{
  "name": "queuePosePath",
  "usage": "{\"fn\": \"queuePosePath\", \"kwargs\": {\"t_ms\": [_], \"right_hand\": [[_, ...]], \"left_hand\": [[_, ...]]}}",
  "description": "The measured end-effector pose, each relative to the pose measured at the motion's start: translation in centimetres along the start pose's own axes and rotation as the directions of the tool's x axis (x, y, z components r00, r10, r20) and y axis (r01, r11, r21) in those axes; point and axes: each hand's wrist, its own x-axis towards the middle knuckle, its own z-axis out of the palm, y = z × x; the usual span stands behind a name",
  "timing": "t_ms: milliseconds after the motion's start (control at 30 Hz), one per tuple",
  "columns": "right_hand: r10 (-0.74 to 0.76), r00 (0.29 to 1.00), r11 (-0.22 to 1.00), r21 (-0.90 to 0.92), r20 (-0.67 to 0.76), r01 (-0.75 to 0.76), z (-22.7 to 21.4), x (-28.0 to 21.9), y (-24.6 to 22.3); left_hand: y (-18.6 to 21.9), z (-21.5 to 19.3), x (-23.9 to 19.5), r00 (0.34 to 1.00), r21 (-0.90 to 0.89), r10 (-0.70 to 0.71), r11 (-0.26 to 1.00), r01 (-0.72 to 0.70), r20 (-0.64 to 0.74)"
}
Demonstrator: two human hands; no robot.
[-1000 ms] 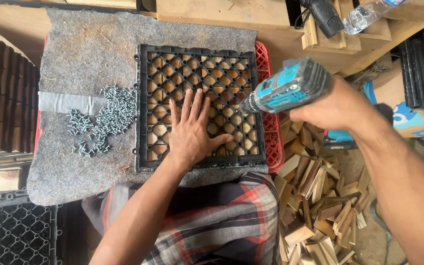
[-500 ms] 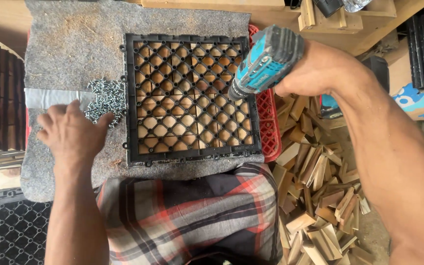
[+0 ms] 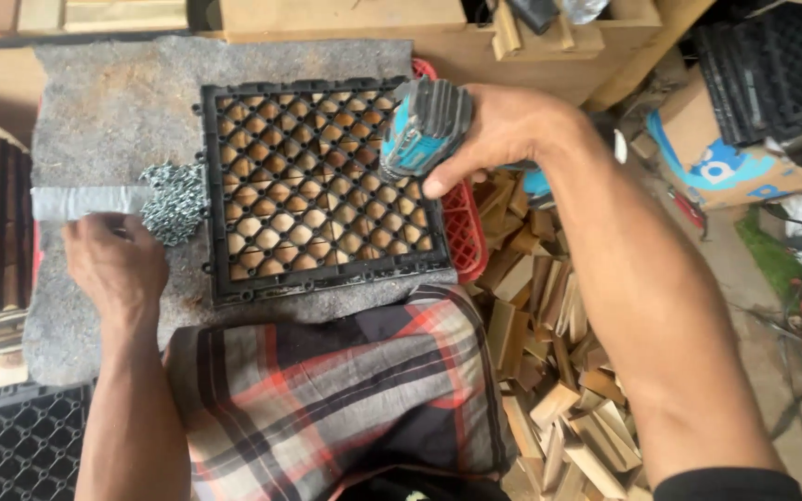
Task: Assembling wooden floor tiles by using a power drill to fasten screws into a plastic grid base.
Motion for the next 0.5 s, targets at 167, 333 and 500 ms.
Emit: {"fn": "queuePosePath", "kwargs": {"t_ms": [167,333,500], "right_hand": [[-0.214,0.959,0.97,0.071,-0.187,0.23,1.9,-0.8,3.8],[-0.389,0.863,0.898,0.077,-0.322,0.433,4.7,-2.5,6.9],[-0.467,0.714,0.805,0.083,-0.521,0.587,10.4,-4.7,8.6]], "left_hand": [[4.0,-1.6,-0.8,0.992,-0.432,0.02,0.899,-0.071,-0.122],[10.5,-2.8,-3.8,0.999,-0.661,-0.023,0.75,0.037,0.029],[18.2,-2.5,-5.3,0.67,-0.666,-0.044,-0.171,0.726,0.741]]}}
